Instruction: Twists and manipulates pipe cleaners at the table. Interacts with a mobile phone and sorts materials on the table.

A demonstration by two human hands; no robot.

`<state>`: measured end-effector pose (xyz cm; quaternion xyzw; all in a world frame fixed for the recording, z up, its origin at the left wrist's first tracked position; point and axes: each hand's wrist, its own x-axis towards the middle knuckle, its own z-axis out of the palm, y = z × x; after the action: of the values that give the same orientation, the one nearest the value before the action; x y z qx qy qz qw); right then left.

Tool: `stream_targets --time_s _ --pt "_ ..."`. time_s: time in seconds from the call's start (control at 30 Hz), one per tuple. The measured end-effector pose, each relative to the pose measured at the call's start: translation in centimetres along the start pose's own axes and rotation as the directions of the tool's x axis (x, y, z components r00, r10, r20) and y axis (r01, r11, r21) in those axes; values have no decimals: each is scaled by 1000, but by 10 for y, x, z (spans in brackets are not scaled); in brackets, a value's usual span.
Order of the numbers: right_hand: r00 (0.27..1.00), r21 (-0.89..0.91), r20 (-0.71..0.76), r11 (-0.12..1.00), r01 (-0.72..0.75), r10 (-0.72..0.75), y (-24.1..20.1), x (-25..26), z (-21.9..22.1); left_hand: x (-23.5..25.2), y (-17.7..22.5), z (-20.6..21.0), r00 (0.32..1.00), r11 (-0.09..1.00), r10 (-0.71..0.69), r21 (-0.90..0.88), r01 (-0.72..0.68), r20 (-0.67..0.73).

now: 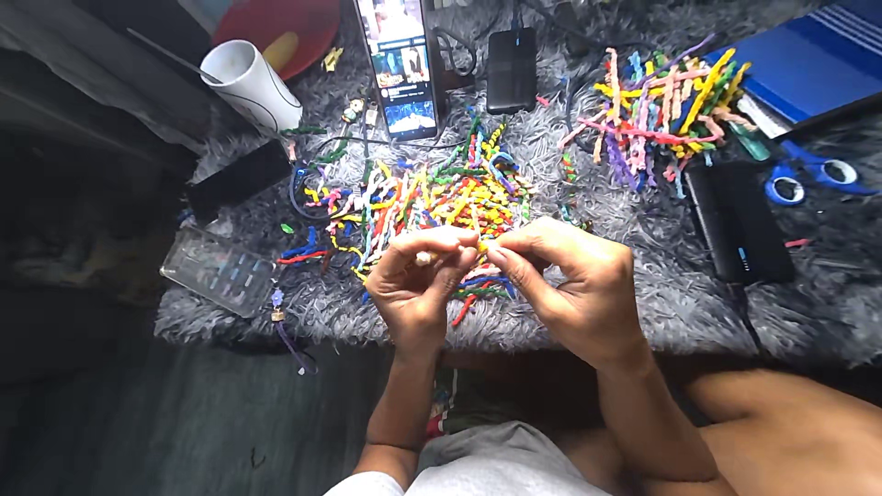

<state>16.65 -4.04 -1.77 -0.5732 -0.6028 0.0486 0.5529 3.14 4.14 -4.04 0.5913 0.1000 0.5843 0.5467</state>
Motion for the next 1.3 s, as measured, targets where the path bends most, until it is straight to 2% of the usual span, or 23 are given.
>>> stream_targets --time_s 0.13,0.33,0.53,0.73,0.93,1.07,1.2,1.3 --pt "997 -189 -69 982 7 -21 -6 -2 0 -6 -2 3 993 971 117 205 -120 28" --pt "989 -91 -146 996 -11 -3 -8 -3 0 -14 -8 11 968 900 232 359 -250 92" --pt "985 -38 -167 999 38 -44 -11 -4 2 -15 -9 12 980 897 180 393 -201 91" --pt "983 66 -174 995 71 -58 -10 -4 2 -16 -4 11 992 943 76 316 -106 106" --pt "989 250 -147 967 46 -9 -6 -5 6 -17 2 12 994 996 -85 45 82 70" --pt "992 340 -116 940 -4 46 -4 -5 8 -16 3 13 991 989 -127 -67 130 50" --pt "993 409 -81 912 -47 87 -2 -5 9 -13 4 9 983 986 -127 -87 140 135" --pt "994 467 -7 880 -90 106 -1 -4 5 -10 3 -1 955 966 -182 -138 218 234"
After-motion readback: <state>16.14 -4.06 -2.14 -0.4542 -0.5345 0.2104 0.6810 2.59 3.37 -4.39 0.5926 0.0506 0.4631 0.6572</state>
